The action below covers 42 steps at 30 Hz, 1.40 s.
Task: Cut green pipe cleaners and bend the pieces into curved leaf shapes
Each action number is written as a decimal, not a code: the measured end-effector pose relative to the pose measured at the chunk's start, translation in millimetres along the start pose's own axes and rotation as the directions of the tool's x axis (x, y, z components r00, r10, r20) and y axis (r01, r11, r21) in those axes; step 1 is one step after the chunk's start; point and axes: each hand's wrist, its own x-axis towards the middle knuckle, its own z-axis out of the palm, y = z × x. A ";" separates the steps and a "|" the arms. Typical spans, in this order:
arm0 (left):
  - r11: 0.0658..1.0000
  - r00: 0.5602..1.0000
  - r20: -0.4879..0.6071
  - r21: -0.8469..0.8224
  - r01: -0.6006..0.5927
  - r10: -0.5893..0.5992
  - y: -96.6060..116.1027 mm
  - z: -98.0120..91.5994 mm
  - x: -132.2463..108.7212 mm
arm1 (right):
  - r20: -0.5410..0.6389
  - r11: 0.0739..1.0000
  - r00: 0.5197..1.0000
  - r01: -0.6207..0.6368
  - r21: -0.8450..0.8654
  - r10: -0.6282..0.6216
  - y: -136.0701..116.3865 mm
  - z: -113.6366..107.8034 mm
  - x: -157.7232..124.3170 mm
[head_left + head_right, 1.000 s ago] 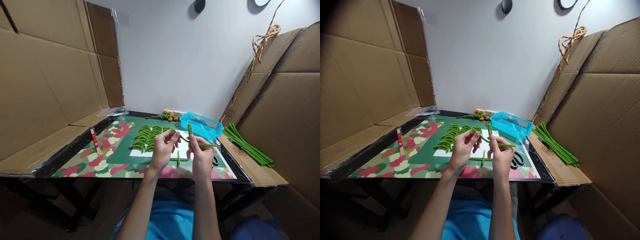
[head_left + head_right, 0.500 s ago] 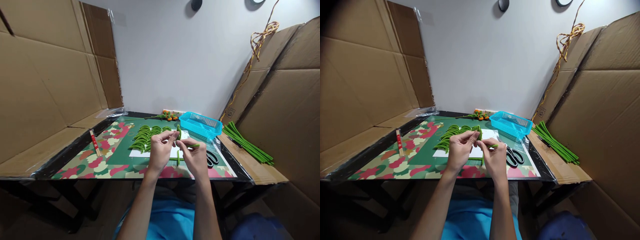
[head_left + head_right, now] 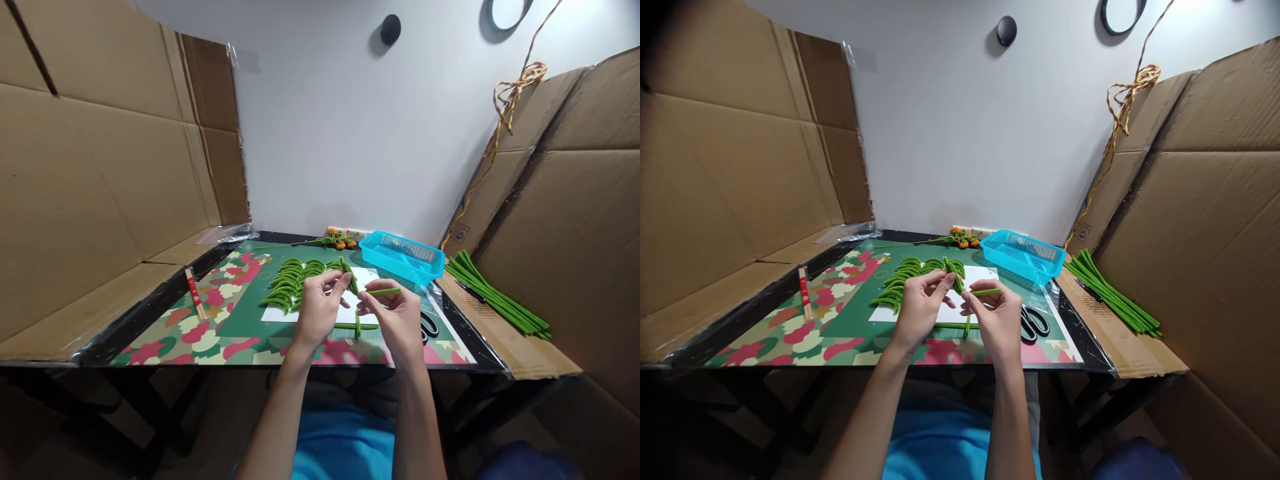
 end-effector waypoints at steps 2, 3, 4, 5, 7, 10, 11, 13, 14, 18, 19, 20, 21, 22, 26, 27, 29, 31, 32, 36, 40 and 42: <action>1.000 1.000 0.002 -0.026 0.003 -0.003 1.5 0.3 -0.5 | -0.012 0.999 1.000 0.002 0.047 -0.001 -0.5 -0.2 0.5; 0.999 1.000 0.011 -0.036 0.005 -0.004 2.4 0.6 -0.9 | -0.009 0.998 1.000 0.003 0.061 -0.002 -0.7 -0.5 0.6; 0.999 1.000 0.022 -0.044 0.008 -0.007 3.3 0.9 -1.3 | -0.003 0.997 1.000 0.003 0.071 -0.003 -1.0 -0.8 0.5; 0.999 0.999 0.034 -0.053 0.014 -0.012 4.2 1.0 -1.7 | 0.004 0.997 1.000 0.002 0.081 -0.002 -1.3 -1.1 0.4; 0.997 0.998 0.060 -0.073 0.032 -0.027 5.6 0.9 -2.1 | 0.012 0.995 1.000 0.000 0.097 -0.001 -1.9 -1.7 -0.2; 0.995 0.996 0.083 -0.094 0.045 -0.037 6.8 -0.2 -2.4 | 0.008 0.995 1.000 0.011 0.099 -0.012 -1.7 -2.3 -1.3; 0.995 0.996 0.085 -0.089 0.043 -0.035 7.0 -0.6 -2.7 | 0.009 0.996 1.000 0.018 0.086 -0.019 -1.2 -2.5 -1.6; 0.998 0.996 0.087 -0.055 0.024 -0.020 7.0 -1.0 -3.9 | 0.029 0.999 0.999 0.040 0.027 -0.040 0.2 -3.2 -2.5; 1.000 0.995 0.095 -0.022 0.012 -0.010 6.7 -1.0 -4.6 | 0.043 0.998 0.997 0.061 -0.029 -0.059 0.9 -3.8 -3.0; 0.984 0.984 0.172 0.164 -0.068 0.039 3.2 -1.4 -7.7 | 0.117 0.896 0.979 0.198 -0.398 -0.164 0.0 -8.4 -5.3; 0.978 0.983 0.180 0.192 -0.082 0.047 2.0 -1.8 -8.1 | 0.143 0.843 0.972 0.233 -0.485 -0.187 -1.3 -9.9 -5.8; 0.974 0.981 0.187 0.208 -0.090 0.051 0.8 -2.4 -8.2 | 0.170 0.789 0.964 0.266 -0.553 -0.205 -2.8 -11.4 -6.2; 0.973 0.979 0.198 0.212 -0.089 0.046 -0.1 -3.0 -8.2 | 0.198 0.742 0.955 0.296 -0.602 -0.221 -4.3 -12.7 -6.5; 0.976 0.976 0.214 0.205 -0.078 0.033 -0.9 -3.7 -8.1 | 0.217 0.706 0.947 0.321 -0.631 -0.237 -5.5 -13.6 -6.7; 0.984 0.957 0.288 0.177 -0.017 -0.035 -0.6 -4.7 -7.7 | 0.159 0.724 0.938 0.340 -0.600 -0.309 -4.9 -12.7 -6.7; 0.984 0.955 0.294 0.179 -0.014 -0.040 0.3 -4.4 -7.9 | 0.114 0.754 0.938 0.332 -0.568 -0.327 -3.6 -11.4 -6.6; 0.979 0.950 0.309 0.199 -0.031 -0.033 2.8 -3.2 -8.6 | 0.022 0.807 0.936 0.314 -0.500 -0.350 -1.1 -8.3 -6.7; 0.976 0.944 0.329 0.211 -0.057 -0.016 6.1 -1.7 -9.8 | -0.037 0.841 0.934 0.303 -0.448 -0.357 -0.1 -5.6 -7.0; 0.977 0.941 0.339 0.204 -0.058 -0.015 7.8 -1.0 -10.5 | -0.050 0.852 0.934 0.300 -0.430 -0.354 -0.3 -4.5 -7.2; 0.990 0.927 0.370 0.143 0.012 -0.065 12.9 1.8 -13.4 | -0.080 0.890 0.943 0.275 -0.364 -0.324 -4.1 -2.4 -8.1; 0.993 0.936 0.346 0.112 0.021 -0.059 14.2 5.5 -15.6 | -0.105 0.920 0.953 0.241 -0.310 -0.285 -5.6 -1.7 -8.3; 0.995 0.943 0.325 0.090 0.039 -0.066 13.6 7.7 -16.4 | -0.106 0.928 0.958 0.226 -0.295 -0.267 -5.6 -2.0 -8.2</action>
